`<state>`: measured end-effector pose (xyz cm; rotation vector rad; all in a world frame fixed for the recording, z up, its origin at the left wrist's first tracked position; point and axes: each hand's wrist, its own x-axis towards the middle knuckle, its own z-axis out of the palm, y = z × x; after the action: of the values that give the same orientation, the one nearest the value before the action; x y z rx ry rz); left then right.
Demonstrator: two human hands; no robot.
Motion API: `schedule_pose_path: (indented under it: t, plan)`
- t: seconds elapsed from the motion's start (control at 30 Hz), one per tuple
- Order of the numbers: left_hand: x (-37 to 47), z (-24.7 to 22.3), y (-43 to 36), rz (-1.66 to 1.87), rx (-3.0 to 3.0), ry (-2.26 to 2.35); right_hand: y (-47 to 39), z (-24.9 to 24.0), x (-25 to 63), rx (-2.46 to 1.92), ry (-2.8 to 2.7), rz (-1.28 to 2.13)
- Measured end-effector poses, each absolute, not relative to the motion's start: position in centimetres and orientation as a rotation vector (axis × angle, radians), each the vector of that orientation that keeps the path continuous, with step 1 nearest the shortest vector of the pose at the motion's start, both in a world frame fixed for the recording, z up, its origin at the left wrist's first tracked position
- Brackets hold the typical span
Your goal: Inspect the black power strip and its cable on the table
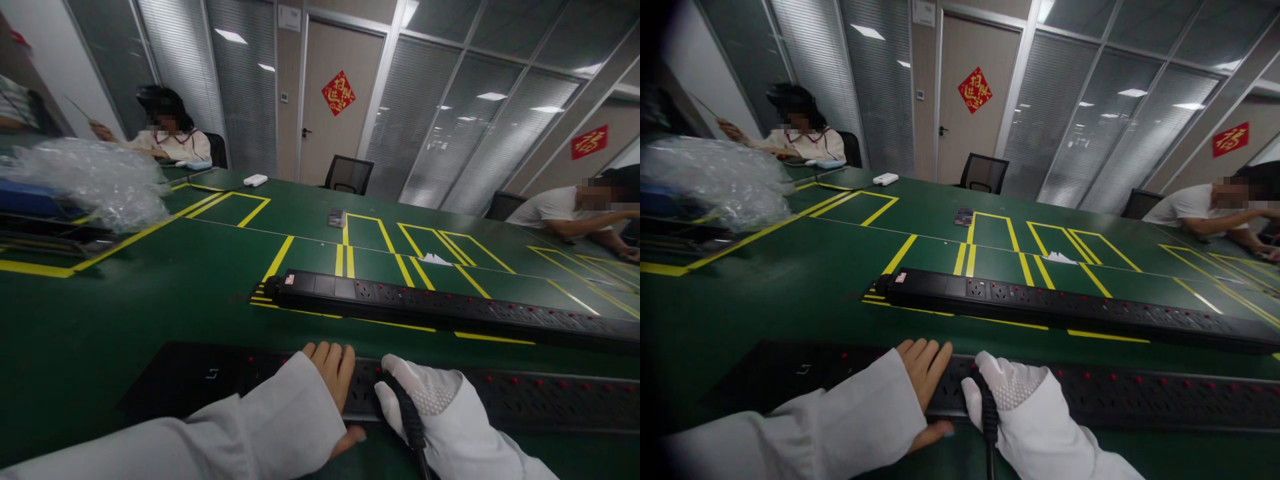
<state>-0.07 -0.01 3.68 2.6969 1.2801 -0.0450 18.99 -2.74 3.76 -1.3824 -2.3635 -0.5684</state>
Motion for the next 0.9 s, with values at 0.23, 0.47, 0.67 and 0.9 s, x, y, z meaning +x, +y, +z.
schedule_pose_path:
  t: [0.23, 0.47, 0.67, 0.9]
  plan:
    - [2.0, 1.9, -0.7, 0.208, 2.753, 1.488, -2.9, 3.0, 20.0, -1.399, -2.485, -0.603]
    - [5.7, 0.9, -0.8, 0.34, 2.635, 1.661, -2.9, 3.1, 21.7, -1.335, -2.468, -0.54]
    - [5.2, 1.9, -0.5, 0.272, 2.65, 1.598, -2.3, 2.0, 20.6, -1.317, -2.367, -0.708]
    - [3.3, 1.2, -0.2, 0.251, 2.809, 1.544, -0.5, 1.6, 19.0, -1.237, -2.478, -0.677]
